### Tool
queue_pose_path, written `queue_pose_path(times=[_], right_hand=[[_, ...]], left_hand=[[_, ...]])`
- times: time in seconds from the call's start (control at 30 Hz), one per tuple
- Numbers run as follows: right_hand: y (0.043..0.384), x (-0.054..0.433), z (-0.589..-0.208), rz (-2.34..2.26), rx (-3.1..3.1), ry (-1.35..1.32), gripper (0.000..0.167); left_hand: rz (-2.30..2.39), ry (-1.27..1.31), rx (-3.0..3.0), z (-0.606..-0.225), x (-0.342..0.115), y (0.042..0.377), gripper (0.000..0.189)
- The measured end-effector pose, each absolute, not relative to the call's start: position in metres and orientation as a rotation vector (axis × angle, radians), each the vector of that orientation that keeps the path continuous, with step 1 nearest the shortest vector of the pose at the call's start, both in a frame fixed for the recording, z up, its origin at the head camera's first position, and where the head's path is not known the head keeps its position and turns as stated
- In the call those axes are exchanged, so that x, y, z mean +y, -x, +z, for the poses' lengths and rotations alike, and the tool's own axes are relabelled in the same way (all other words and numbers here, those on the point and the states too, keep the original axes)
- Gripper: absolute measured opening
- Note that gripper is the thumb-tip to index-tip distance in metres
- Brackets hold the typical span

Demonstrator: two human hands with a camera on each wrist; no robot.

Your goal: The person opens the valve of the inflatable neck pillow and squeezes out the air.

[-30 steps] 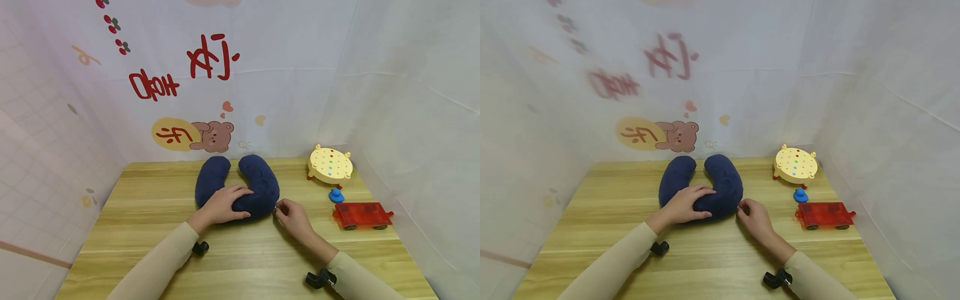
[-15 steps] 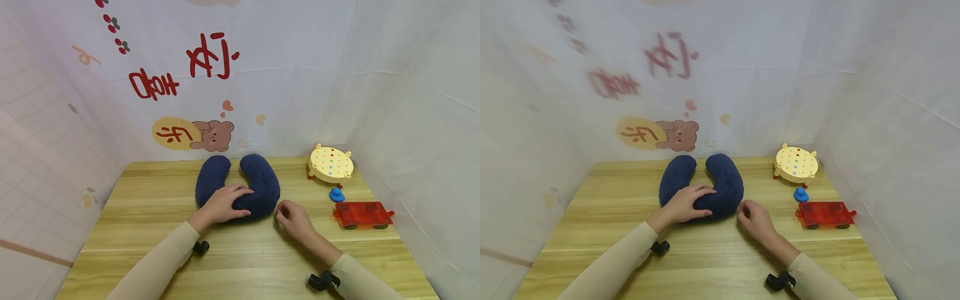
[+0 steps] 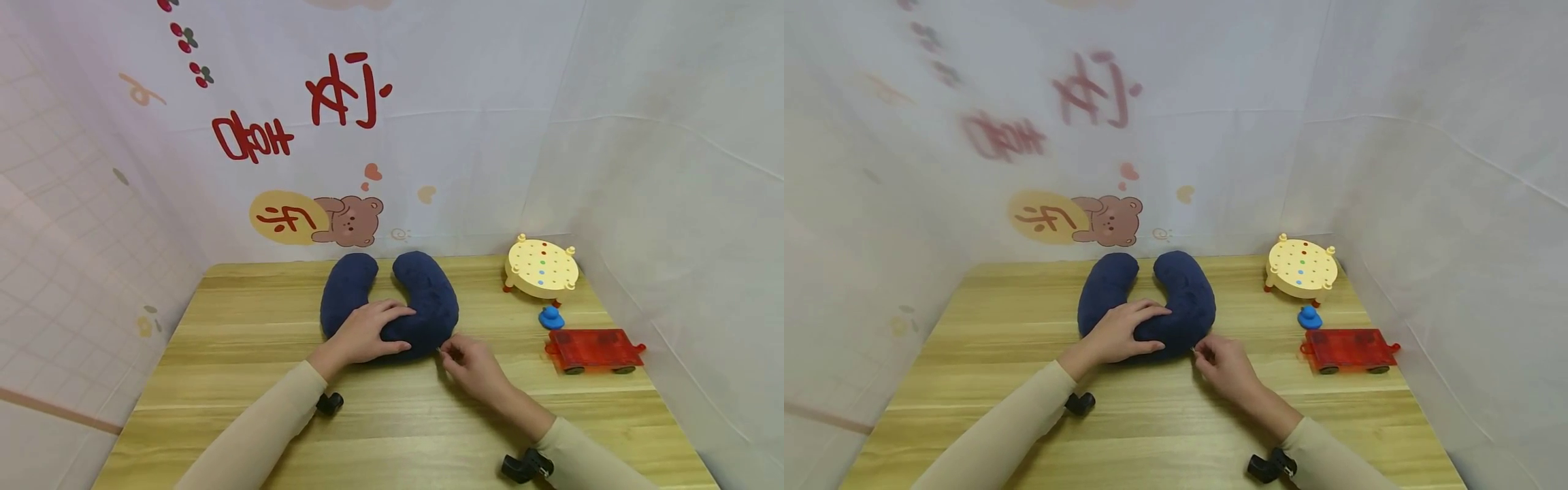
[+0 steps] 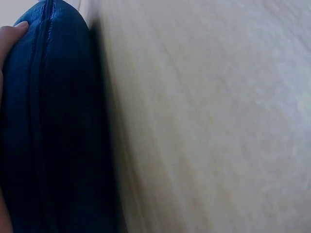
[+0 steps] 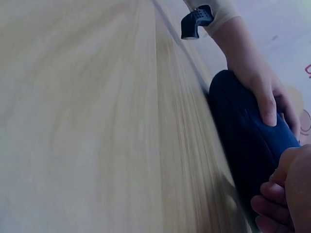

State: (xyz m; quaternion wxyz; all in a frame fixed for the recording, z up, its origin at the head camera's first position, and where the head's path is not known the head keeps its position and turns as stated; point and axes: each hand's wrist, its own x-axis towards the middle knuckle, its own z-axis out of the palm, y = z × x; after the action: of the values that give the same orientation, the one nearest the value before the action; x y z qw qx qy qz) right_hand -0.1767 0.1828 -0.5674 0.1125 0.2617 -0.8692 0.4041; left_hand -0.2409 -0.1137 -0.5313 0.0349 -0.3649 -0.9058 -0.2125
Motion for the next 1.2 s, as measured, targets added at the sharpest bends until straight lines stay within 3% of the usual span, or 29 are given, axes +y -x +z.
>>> queue_pose_path(times=[0.33,1.2], right_hand=[[0.171,0.166,-0.568,1.197,-2.500,-0.891,0.017],[0.158,0.125,-0.565,1.160,-2.569,-0.792,0.007]], left_hand=[[-0.622,1.099,-2.818,-0.533,-0.112,0.244,0.067],[-0.665,1.089,-2.790,-0.536,-0.113,0.243,0.067]])
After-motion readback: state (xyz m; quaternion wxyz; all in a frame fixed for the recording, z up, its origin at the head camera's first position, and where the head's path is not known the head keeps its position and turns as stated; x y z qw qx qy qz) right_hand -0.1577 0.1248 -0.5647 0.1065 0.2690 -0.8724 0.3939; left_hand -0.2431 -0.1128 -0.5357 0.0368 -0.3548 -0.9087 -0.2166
